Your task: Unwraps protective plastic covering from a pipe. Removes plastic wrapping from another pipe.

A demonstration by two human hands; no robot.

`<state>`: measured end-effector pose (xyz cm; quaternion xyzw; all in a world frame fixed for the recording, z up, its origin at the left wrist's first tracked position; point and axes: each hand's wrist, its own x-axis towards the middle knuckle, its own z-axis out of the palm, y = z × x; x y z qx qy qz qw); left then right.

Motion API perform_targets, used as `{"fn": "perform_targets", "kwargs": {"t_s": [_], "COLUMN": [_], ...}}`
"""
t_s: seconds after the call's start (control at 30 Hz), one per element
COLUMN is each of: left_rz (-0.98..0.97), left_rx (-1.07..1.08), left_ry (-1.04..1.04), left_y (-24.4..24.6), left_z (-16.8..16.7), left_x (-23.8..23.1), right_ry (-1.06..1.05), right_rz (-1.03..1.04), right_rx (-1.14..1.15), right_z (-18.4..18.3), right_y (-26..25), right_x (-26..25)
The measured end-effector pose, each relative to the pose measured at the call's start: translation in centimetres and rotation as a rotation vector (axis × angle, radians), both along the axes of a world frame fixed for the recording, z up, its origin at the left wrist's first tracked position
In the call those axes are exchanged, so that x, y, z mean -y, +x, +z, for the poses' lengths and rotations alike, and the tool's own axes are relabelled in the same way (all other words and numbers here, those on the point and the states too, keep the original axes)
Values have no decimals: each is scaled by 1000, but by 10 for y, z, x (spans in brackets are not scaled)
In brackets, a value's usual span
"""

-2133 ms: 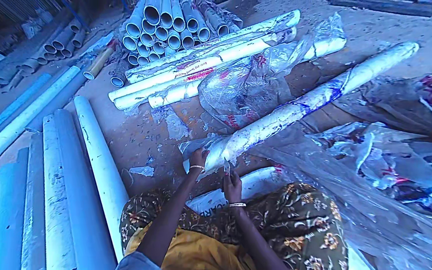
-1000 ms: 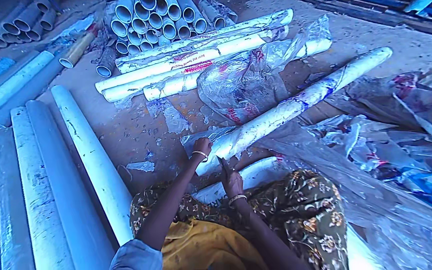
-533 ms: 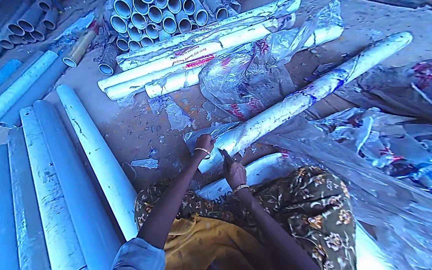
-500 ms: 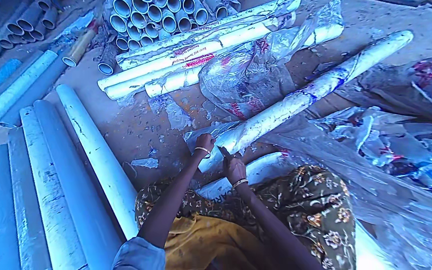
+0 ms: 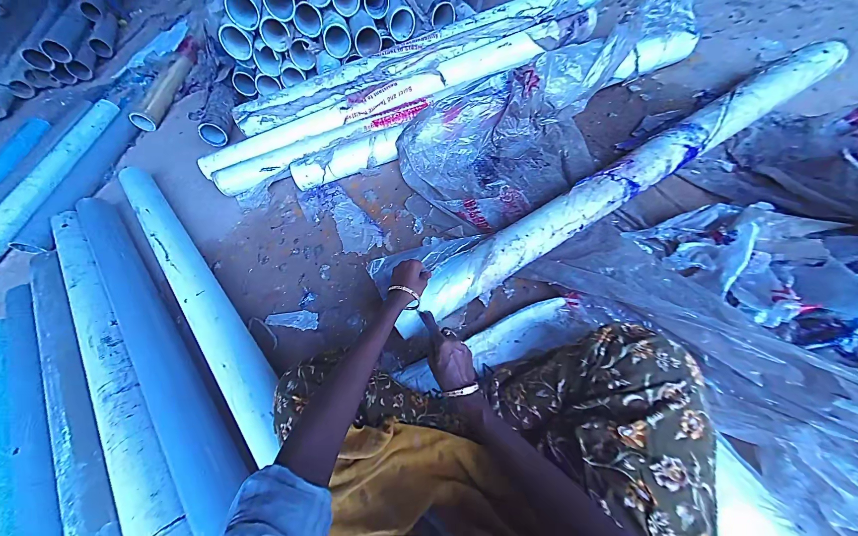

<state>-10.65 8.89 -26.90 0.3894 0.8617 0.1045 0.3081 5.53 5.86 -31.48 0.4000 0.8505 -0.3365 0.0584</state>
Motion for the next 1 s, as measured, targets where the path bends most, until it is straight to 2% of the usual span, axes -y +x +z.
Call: {"fn": "perform_targets", "kwargs": {"t_s": [0.1, 0.2, 0.27, 0.4, 0.6, 0.83, 1.0], "left_rz": [86, 276, 267, 85, -190, -154, -172], "left_rx": [75, 311, 343, 185, -72, -136, -141], "left_ry": [58, 201, 258, 218, -76, -282, -198], "left_y": [-2, -15, -12, -2, 23, 33, 6], "left_z": [-7, -29, -29, -17, -2, 6, 5], "left_x": [2, 10, 14, 22, 4, 6, 1], "right_ry": [-50, -30, -1, 9, -66, -41, -70], "right_rz": [30, -6, -46, -45, -65, -20, -30], "right_rx": [-3, -64, -106, -140, -178, -178, -138], "right_z": [-1, -6, -7, -9, -23, -17, -13], "right_y": [9, 14, 10, 6, 15, -3, -12], "right_x": [6, 2, -2, 1, 13, -1, 5]}}
